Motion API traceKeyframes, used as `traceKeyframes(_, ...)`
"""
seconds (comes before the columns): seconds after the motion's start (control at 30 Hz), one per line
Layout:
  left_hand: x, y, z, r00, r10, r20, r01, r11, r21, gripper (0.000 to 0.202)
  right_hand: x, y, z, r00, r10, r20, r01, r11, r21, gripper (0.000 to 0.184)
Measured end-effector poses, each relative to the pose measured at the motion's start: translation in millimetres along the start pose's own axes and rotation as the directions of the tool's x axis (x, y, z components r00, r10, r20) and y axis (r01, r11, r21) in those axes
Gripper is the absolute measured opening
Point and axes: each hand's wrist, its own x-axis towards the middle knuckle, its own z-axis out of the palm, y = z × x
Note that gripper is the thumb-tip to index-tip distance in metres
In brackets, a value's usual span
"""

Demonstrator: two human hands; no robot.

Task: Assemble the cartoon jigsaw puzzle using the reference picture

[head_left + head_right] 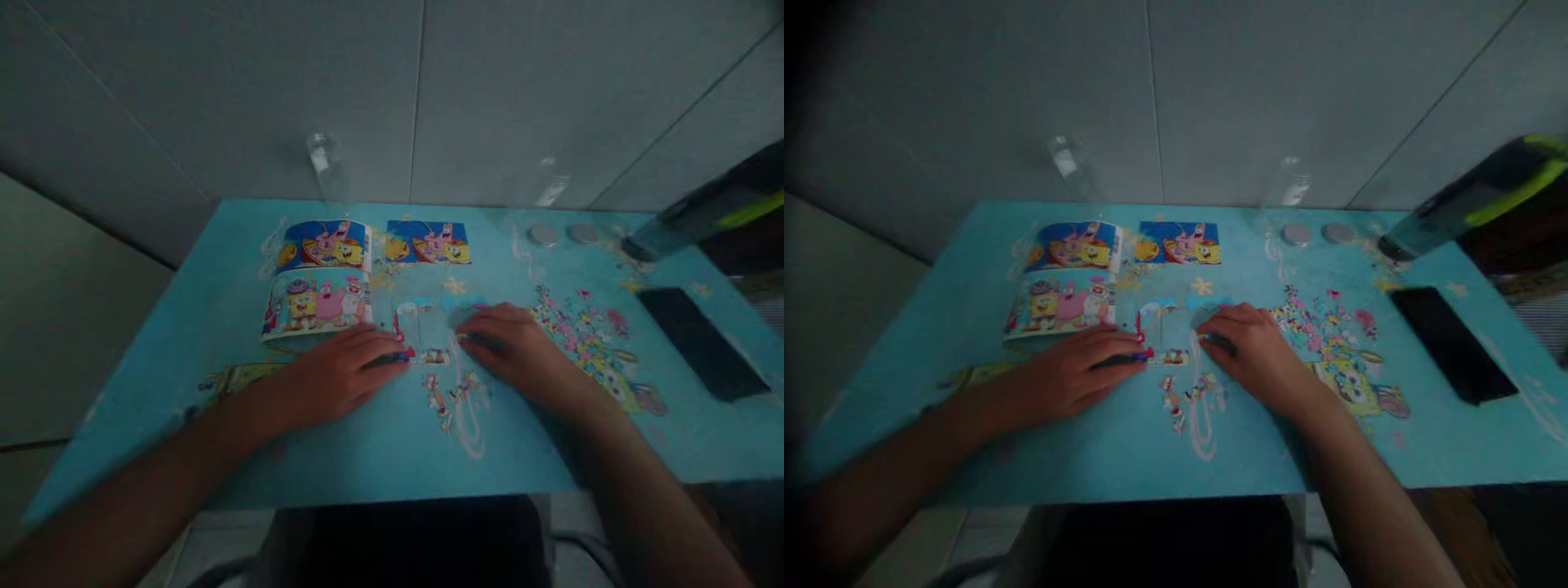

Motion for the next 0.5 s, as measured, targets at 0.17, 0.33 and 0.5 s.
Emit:
traceKeyframes(0.17, -0.3, 0.3, -1.7, 1.000, 0.005, -0.007, -0.005, 1.000, -0.015, 0.046, 0.9, -5.0, -2.5, 1.000, 0.001, 0.012, -0.001, 0.999, 0.032, 0.018)
traceKeyframes(0.33, 0.0, 0.8, -3.3, 1.000, 0.005, -0.022, -0.006, 1.000, -0.027, 0.046, 1.5, -4.3, -2.2, 1.000, 0.002, 0.026, -0.003, 0.999, 0.041, 0.019)
traceKeyframes(0.5, -0.4, 0.9, -3.0, 1.000, 0.009, -0.022, -0.009, 1.000, -0.022, 0.045, -1.6, -5.1, -8.5, 1.000, 0.012, 0.009, -0.012, 1.000, 0.019, 0.015)
